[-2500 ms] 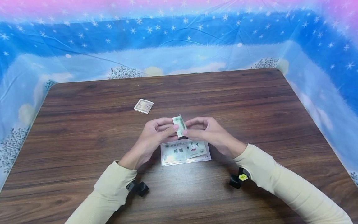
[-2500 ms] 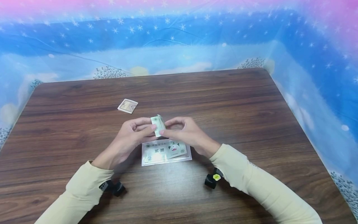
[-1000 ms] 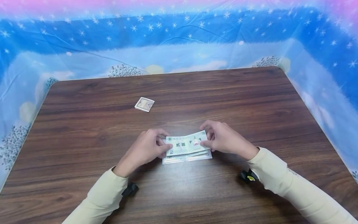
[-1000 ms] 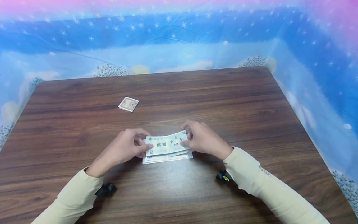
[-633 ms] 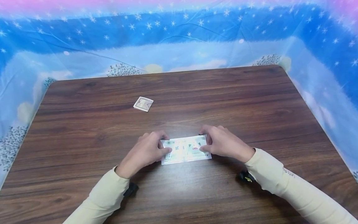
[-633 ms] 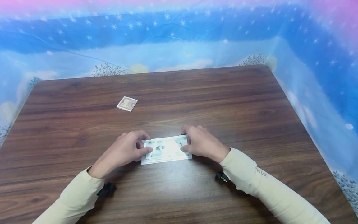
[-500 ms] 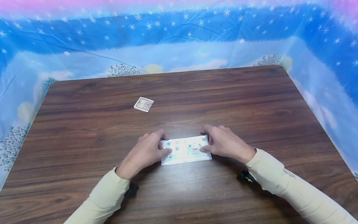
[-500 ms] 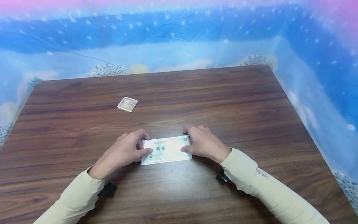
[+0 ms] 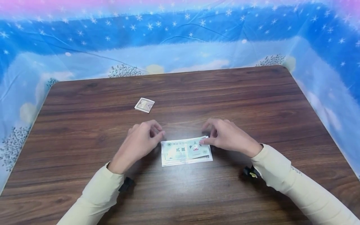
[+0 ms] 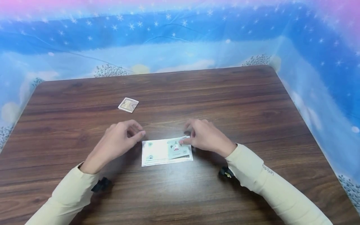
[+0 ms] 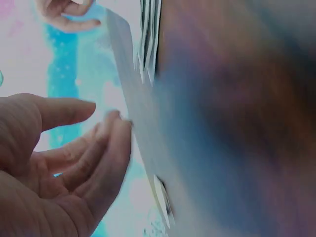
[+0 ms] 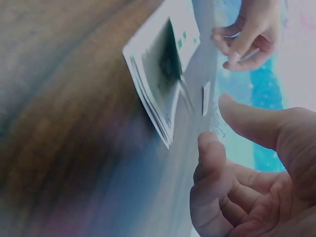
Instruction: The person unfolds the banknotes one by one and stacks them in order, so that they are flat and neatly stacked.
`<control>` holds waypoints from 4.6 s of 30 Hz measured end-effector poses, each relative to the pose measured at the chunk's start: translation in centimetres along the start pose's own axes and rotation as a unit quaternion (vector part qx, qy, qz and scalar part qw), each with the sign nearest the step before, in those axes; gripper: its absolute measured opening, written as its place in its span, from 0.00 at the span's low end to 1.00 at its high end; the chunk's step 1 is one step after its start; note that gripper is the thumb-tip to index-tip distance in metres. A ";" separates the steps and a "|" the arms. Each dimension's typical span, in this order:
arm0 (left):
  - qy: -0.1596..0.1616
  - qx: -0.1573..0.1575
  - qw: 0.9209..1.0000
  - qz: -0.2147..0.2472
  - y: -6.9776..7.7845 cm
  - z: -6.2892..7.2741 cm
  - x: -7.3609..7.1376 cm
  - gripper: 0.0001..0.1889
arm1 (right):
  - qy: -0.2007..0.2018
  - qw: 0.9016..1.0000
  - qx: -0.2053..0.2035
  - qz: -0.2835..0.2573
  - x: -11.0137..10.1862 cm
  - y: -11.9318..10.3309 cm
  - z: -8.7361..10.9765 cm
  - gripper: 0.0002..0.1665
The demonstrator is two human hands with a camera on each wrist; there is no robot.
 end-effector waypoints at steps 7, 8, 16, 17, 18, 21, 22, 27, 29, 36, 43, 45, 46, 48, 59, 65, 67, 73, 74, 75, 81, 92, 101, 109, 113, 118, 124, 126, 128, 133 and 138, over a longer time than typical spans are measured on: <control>0.031 -0.019 0.996 -0.082 -2.4 -1.8 -2.6 0.22 | 0.000 0.986 0.011 -0.167 -1.5 1.0 -1.8 0.25; 0.022 -0.021 0.995 -0.098 -2.8 -2.2 -2.8 0.24 | -0.001 0.979 0.016 -0.204 -1.6 1.2 -2.1 0.25; -0.062 -0.013 0.982 -0.178 -4.2 -4.0 -3.0 0.27 | -0.007 0.924 0.060 -0.378 -1.9 1.7 -4.7 0.25; -0.063 -0.008 0.981 -0.181 -4.3 -4.0 -2.9 0.26 | -0.007 0.917 0.061 -0.393 -1.9 1.8 -5.0 0.25; -0.063 -0.002 0.981 -0.182 -4.3 -4.1 -2.7 0.26 | -0.008 0.910 0.061 -0.410 -1.9 1.8 -5.2 0.25; -0.059 0.017 0.981 -0.183 -3.9 -4.1 -2.2 0.25 | -0.011 0.885 0.058 -0.461 -2.0 1.8 -5.8 0.25; -0.059 0.026 0.980 -0.186 -3.7 -4.1 -2.0 0.25 | -0.013 0.878 0.053 -0.475 -2.1 1.9 -6.0 0.26; -0.062 0.072 0.973 -0.208 -2.2 -4.4 -1.1 0.22 | -0.032 0.857 0.029 -0.514 -2.1 1.9 -7.0 0.29; -0.065 0.085 0.971 -0.215 -1.6 -4.7 -0.8 0.21 | -0.038 0.853 0.027 -0.520 -2.1 1.8 -7.4 0.29; -0.098 0.102 0.967 -0.212 0.7 -5.4 0.3 0.21 | -0.045 0.814 0.029 -0.579 -1.7 1.4 -8.5 0.32; -0.128 0.096 0.968 -0.192 2.1 -6.2 1.4 0.23 | -0.048 0.787 0.034 -0.615 -1.7 1.3 -8.7 0.33; -0.129 0.100 0.968 -0.189 2.3 -6.3 1.6 0.23 | -0.042 0.782 0.037 -0.620 -1.8 1.2 -8.6 0.33; -0.129 0.100 0.969 -0.187 2.5 -6.3 1.7 0.23 | -0.038 0.781 0.039 -0.622 -1.8 1.2 -8.6 0.33; -0.132 0.100 0.969 -0.181 2.6 -6.3 1.8 0.23 | -0.029 0.780 0.043 -0.624 -1.8 1.2 -8.6 0.33; -0.143 0.112 0.973 -0.141 3.3 -6.0 2.3 0.25 | 0.029 0.772 0.063 -0.632 -1.1 1.4 -8.8 0.27; -0.138 0.129 0.975 -0.118 3.5 -5.7 2.3 0.24 | 0.067 0.826 0.087 -0.553 -0.7 1.2 -8.9 0.18; -0.125 0.125 0.979 -0.101 3.5 -5.6 2.2 0.23 | 0.079 0.840 0.097 -0.528 -0.7 1.1 -8.8 0.16; -0.033 0.071 0.996 -0.029 3.0 -5.1 1.5 0.20 | 0.088 0.845 0.096 -0.519 -0.9 0.8 -8.4 0.14; -0.014 0.058 0.998 -0.017 2.8 -5.0 1.3 0.21 | 0.086 0.844 0.093 -0.522 -0.9 0.7 -8.3 0.14; 0.003 0.045 0.999 -0.004 2.6 -4.9 1.2 0.22 | 0.084 0.843 0.091 -0.524 -1.0 0.6 -8.2 0.14; 0.033 -0.003 0.986 0.161 2.0 -5.2 1.0 0.27 | 0.072 0.838 0.075 -0.536 -1.1 0.2 -7.6 0.13; 0.000 -0.084 0.853 0.514 2.1 -6.2 0.7 0.16 | 0.090 0.857 0.060 -0.503 -1.0 -0.6 -6.8 0.13; -0.016 -0.057 0.836 0.546 2.5 -5.9 0.8 0.18 | 0.080 0.873 0.034 -0.481 -1.0 -1.5 -5.7 0.24; -0.042 -0.019 0.830 0.556 2.7 -5.6 1.0 0.19 | 0.054 0.879 0.028 -0.473 -0.6 -2.4 -5.2 0.30; -0.042 -0.015 0.829 0.558 2.8 -5.5 0.9 0.19 | 0.046 0.886 0.022 -0.461 -0.5 -2.7 -5.2 0.30; -0.048 -0.013 0.830 0.555 2.6 -5.2 0.7 0.19 | 0.022 0.875 0.006 -0.483 -0.7 -2.7 -4.8 0.30; -0.045 -0.017 0.848 0.527 2.7 -4.6 0.3 0.18 | -0.012 0.837 -0.024 -0.546 -1.3 -2.5 -3.9 0.27; -0.029 -0.022 0.855 0.517 2.6 -4.3 0.2 0.18 | -0.008 0.837 -0.023 -0.547 -1.5 -2.4 -3.7 0.26; -0.011 -0.028 0.862 0.506 2.5 -4.0 0.1 0.18 | 0.001 0.841 -0.012 -0.541 -1.6 -2.3 -3.4 0.25; 0.012 -0.038 0.873 0.487 1.8 -2.9 0.1 0.16 | 0.018 0.860 0.016 -0.510 -1.5 -1.9 -2.8 0.16; 0.003 -0.048 0.859 0.509 1.2 -2.1 0.2 0.16 | 0.003 0.861 0.024 -0.508 -1.2 -1.5 -2.3 0.15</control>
Point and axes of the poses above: each hand's wrist, its own z-axis away from the middle knuckle, its own x-axis out of the palm, y = z × x, the point moved 1 cm from there along -z, towards the middle knuckle, and after that the axes turned 9 degrees about -y, right-handed, at the moved point
